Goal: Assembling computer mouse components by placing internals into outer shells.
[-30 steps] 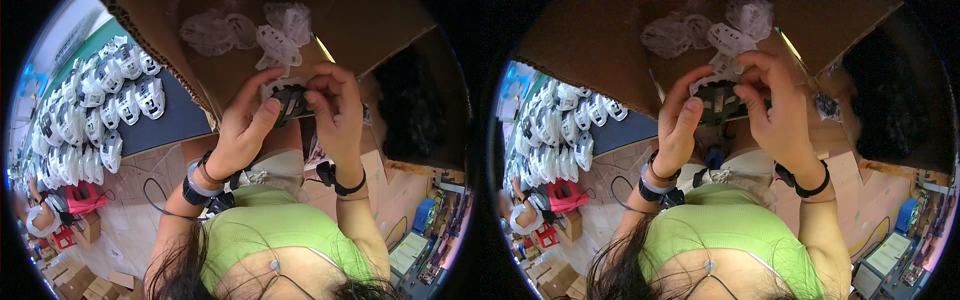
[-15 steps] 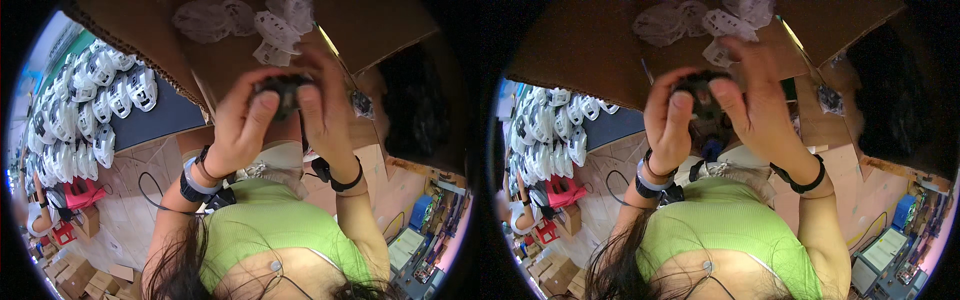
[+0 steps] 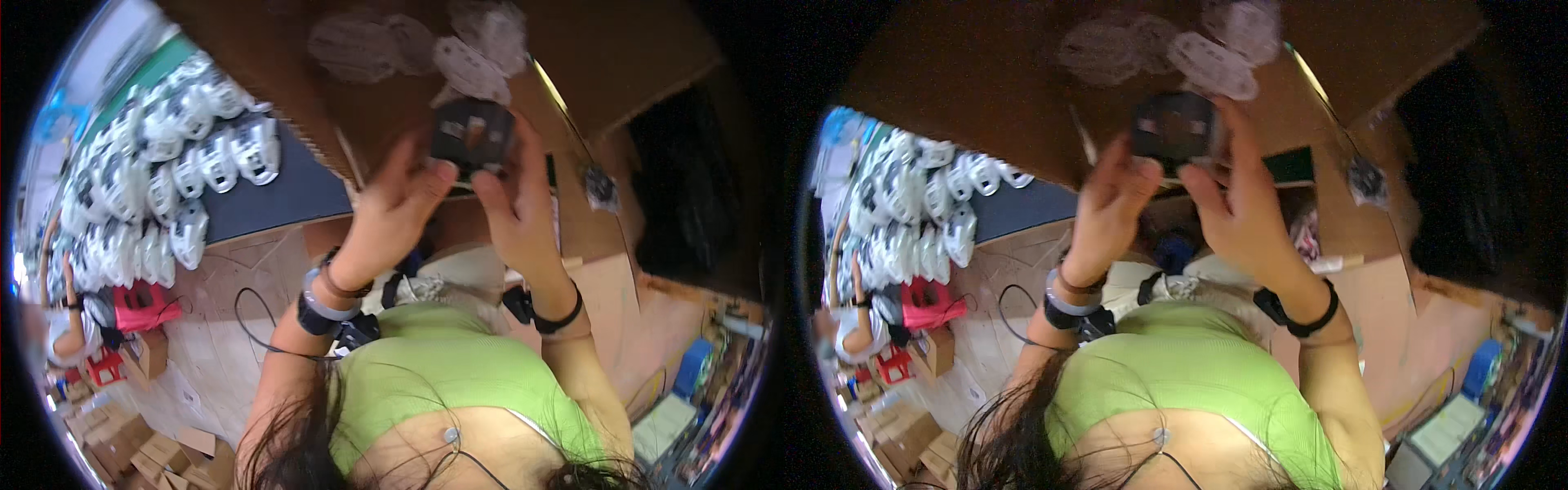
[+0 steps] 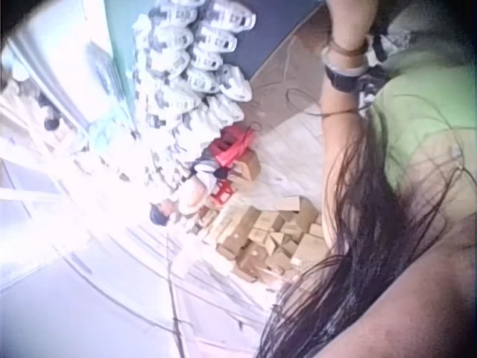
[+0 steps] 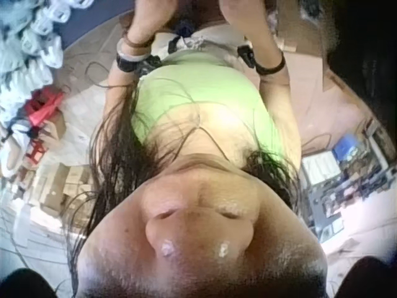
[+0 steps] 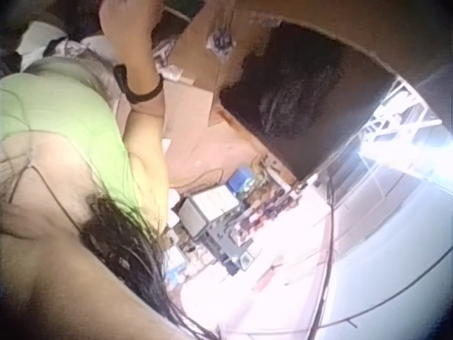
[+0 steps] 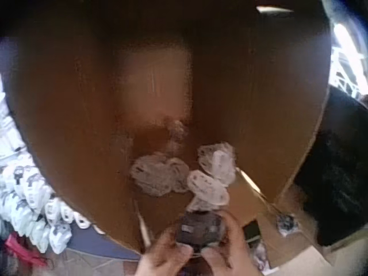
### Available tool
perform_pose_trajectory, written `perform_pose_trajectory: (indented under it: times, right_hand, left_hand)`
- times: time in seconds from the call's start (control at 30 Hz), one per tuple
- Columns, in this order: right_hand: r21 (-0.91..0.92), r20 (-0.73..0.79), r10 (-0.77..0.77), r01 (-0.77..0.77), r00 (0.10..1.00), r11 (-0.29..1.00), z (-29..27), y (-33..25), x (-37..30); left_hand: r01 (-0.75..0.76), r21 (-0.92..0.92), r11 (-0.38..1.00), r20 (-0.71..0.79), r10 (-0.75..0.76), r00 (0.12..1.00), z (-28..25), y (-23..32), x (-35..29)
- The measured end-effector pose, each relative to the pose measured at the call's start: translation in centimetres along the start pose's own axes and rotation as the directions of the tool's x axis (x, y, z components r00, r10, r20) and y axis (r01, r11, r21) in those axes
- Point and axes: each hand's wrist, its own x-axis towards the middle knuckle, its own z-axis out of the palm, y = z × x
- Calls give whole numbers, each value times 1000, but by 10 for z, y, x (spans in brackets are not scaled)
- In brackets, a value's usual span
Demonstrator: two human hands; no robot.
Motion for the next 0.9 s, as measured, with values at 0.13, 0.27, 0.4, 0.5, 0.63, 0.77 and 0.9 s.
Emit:
perform_pose_trajectory:
  times: [0.13,0.27,0.4,0.5,0.63,0.77,0.9]
  right_hand:
    - [-128,-191,37,-62,981,990,16,-2,-10]
    - [-123,-201,14,-40,980,992,33,-7,-17]
    - [60,15,42,-43,999,997,19,-3,-24]
    - [338,220,27,-102,975,936,-13,-15,-38]
    - [227,184,213,-253,959,941,-48,1,-40]
    - [20,155,235,-241,960,970,-26,1,-39]
    - [-277,128,157,-117,979,954,-27,-4,-44]
  left_hand:
    - [-50,-21,999,-35,49,998,3,-24,5]
    - [82,-221,972,31,-78,997,-5,-10,-1]
    - [204,-49,978,59,-201,978,-19,9,-28]
    - [47,-106,993,108,-36,994,-62,53,-84]
    - [-217,187,958,-694,286,661,-156,70,-66]
    - [101,727,679,-455,366,812,-242,77,108]
    - [108,942,319,-200,275,940,-276,6,264]
